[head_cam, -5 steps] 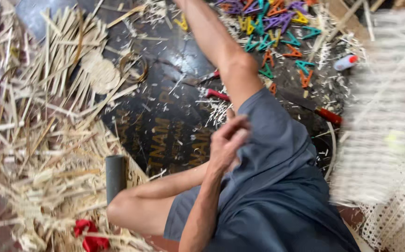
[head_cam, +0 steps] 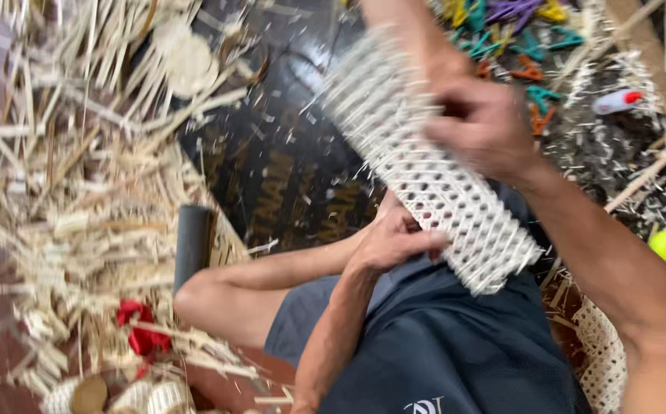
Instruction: The person sits on the floor assembling woven bamboo cylinders. They cut a strip of woven bamboo mat with scissors, fit a wooden rim ring onto the edge of a woven cylinder, press the rim into place, and bend thin bamboo strips around a plastic pipe form to shape them, adding finished cylinders to a pile on the floor.
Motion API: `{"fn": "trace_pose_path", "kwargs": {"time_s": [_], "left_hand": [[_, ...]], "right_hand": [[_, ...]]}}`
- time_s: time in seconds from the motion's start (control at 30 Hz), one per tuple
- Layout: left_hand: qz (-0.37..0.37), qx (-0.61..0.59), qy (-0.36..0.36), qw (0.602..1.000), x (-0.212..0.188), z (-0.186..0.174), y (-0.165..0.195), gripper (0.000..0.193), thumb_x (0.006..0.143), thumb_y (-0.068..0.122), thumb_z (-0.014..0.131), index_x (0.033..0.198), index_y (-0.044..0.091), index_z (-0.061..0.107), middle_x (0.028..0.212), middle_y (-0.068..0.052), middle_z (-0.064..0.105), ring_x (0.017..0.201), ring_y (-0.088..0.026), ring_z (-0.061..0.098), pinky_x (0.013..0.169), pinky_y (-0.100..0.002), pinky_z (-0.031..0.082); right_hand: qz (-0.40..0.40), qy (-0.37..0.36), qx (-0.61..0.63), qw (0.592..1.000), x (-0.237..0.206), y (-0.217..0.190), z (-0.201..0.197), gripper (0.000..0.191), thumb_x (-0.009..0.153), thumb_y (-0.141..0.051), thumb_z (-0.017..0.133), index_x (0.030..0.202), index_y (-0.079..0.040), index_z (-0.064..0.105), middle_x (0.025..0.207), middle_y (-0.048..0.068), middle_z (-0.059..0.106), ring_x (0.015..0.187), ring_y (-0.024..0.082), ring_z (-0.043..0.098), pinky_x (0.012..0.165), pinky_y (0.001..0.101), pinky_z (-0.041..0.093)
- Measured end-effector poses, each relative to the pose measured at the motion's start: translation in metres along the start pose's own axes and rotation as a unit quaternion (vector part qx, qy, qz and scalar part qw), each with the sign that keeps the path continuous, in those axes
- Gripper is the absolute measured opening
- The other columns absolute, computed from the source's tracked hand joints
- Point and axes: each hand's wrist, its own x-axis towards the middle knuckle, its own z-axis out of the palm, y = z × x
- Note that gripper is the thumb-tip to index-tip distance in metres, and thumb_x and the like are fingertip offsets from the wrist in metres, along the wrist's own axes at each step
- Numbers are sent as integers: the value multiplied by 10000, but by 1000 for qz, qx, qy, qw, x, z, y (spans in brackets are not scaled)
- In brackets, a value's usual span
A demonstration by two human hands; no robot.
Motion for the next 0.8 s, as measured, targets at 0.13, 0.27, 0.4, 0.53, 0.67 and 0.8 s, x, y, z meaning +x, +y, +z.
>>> {"fn": "trace_pose_path", "kwargs": {"time_s": [0.13,0.27,0.4,0.53,0.67,0.8], "left_hand": [[8,-142,117,983,-22,-36,-27,230,1017,70,682,1191,-79,657,990,-126,728,772,-228,696,671,-339,564],[75,-284,294,910,-68,-86,-61,223,1046,112,594,1177,-64,630,1003,-169,737,833,-322,758,738,-414,629],[195,-331,398,833,-94,-123,-80,236,1021,115,557,1202,-35,583,1117,-182,714,973,-344,747,802,-514,647],[215,-376,399,808,-93,-140,-88,253,1054,140,544,1242,-24,580,1158,-188,708,988,-353,729,812,-516,623],[221,-366,419,801,-82,-151,-87,239,1037,135,554,1232,3,590,1149,-153,717,991,-318,736,796,-501,624],[214,-331,439,808,-71,-160,-93,223,1060,142,562,1215,-10,612,1122,-152,727,986,-303,736,800,-486,626]], "right_hand": [[116,-236,278,924,50,19,99,209,1005,-198,642,1108,-36,723,814,-6,682,667,33,595,563,223,501],[143,-240,176,944,71,55,162,244,1016,-247,641,1058,-23,730,831,41,713,671,86,614,602,272,535],[-89,-157,-98,979,96,91,179,222,952,-221,702,1031,-21,759,896,169,730,798,299,702,717,409,552],[23,-22,-6,999,182,110,183,214,1022,-177,660,956,11,737,809,131,729,667,222,693,579,384,542],[198,56,122,971,253,97,194,323,989,-233,722,794,19,669,666,44,676,469,109,677,372,298,540],[92,119,61,987,285,95,213,224,963,-116,697,788,22,676,641,75,690,493,130,696,443,308,553]]}}
